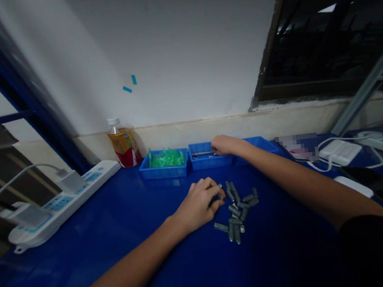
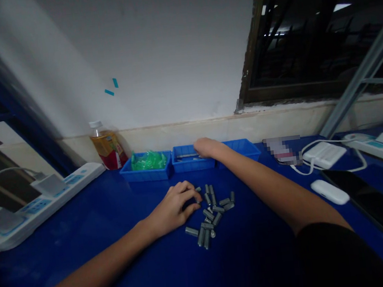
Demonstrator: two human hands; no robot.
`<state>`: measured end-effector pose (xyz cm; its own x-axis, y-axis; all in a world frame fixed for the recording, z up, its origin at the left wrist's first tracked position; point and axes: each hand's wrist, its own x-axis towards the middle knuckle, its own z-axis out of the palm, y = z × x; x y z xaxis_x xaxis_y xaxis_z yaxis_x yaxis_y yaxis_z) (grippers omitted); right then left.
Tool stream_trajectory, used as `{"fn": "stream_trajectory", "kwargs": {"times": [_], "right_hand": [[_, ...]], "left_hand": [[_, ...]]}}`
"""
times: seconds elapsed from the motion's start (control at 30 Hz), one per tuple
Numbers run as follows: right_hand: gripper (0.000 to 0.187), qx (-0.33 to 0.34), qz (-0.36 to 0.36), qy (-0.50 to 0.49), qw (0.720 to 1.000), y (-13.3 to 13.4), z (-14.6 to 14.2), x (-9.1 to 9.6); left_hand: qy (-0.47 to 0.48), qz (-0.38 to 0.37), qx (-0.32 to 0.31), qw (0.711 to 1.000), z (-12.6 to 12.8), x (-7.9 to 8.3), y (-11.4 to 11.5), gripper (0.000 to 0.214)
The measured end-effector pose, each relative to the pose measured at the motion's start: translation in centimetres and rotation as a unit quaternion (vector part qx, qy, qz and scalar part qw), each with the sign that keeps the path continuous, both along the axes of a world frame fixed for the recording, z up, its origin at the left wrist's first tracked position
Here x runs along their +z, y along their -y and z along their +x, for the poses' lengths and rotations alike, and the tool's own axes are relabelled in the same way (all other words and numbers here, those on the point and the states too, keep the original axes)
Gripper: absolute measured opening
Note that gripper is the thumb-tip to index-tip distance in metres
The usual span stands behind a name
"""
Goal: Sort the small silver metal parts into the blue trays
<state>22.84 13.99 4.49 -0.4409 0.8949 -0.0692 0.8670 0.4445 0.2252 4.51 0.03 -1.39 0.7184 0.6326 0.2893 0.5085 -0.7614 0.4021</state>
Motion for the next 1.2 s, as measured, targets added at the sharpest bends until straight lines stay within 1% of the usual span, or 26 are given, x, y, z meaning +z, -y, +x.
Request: {"fn": "stream_trajectory", "kwargs": {"times": [0.13,0.3,0.37,0.4,0.47,0.5,0.57,0.63,0.7,0.77,0.83,0.93,1.0,1.03,1.13,1.2], "right_hand": [[0.021,0.019,-0.010,0.014,1.000,-0.3,0.0,0.1],[0.018,0.008,-0.038,0.007,0.999,-0.4,0.5,0.5],[0.018,0.007,-0.027,-0.019,0.999,-0.1,0.8,0.8],[0.018,0.015,-0.007,-0.046,0.999,0.4,0.9,0.9],[0.017,0.047,0.047,-0.134,0.989,1.9,1.1,1.1],[0.016,0.065,0.074,-0.190,0.977,3.1,1.2,1.1],[0.016,0.092,0.113,-0.298,0.943,5.9,1.2,0.8],[0.011,0.113,0.128,-0.363,0.916,9.0,1.1,-0.1],[0.015,0.133,0.124,-0.379,0.907,11.8,0.8,-1.3],[0.016,0.137,0.110,-0.379,0.909,13.9,0.5,-2.5],[0.012,0.132,0.099,-0.379,0.911,15.0,0.4,-3.4],[0.007,0.126,0.093,-0.381,0.911,15.5,0.5,-4.1],[0.006,0.116,0.096,-0.387,0.910,15.4,0.6,-4.2],[0.008,0.107,0.099,-0.394,0.908,15.4,0.7,-4.3],[0.019,0.083,0.097,-0.413,0.902,15.3,0.8,-4.3],[0.023,0.077,0.085,-0.416,0.902,15.5,0.8,-4.3]], "left_hand": [[0.010,-0.001,0.011,1.000,0.0,-0.3,0.0,0.010],[0.007,-0.014,0.014,1.000,0.1,-0.2,0.0,0.009],[0.038,-0.039,0.020,0.998,0.1,-0.1,-0.1,0.010],[0.069,-0.060,0.023,0.996,0.2,0.0,-0.2,0.010],[0.152,-0.115,0.033,0.981,0.2,0.2,-0.9,0.012],[0.196,-0.145,0.041,0.969,0.2,0.3,-1.3,0.012],[0.263,-0.201,0.060,0.942,0.2,0.7,-2.3,0.013],[0.302,-0.254,0.064,0.917,0.4,1.2,-3.2,0.015],[0.326,-0.308,0.043,0.893,0.6,1.4,-3.6,0.021],[0.340,-0.350,0.014,0.873,1.0,1.3,-3.5,0.034],[0.349,-0.372,-0.003,0.860,1.4,0.9,-3.1,0.042],[0.371,-0.374,-0.002,0.850,1.6,0.4,-2.4,0.045],[0.373,-0.358,0.004,0.856,1.5,0.2,-2.1,0.042],[0.365,-0.344,0.003,0.865,1.3,0.2,-2.0,0.038],[0.318,-0.260,-0.015,0.911,0.8,0.4,-1.8,0.022],[0.285,-0.192,-0.013,0.939,0.5,0.6,-1.7,0.015]]}}
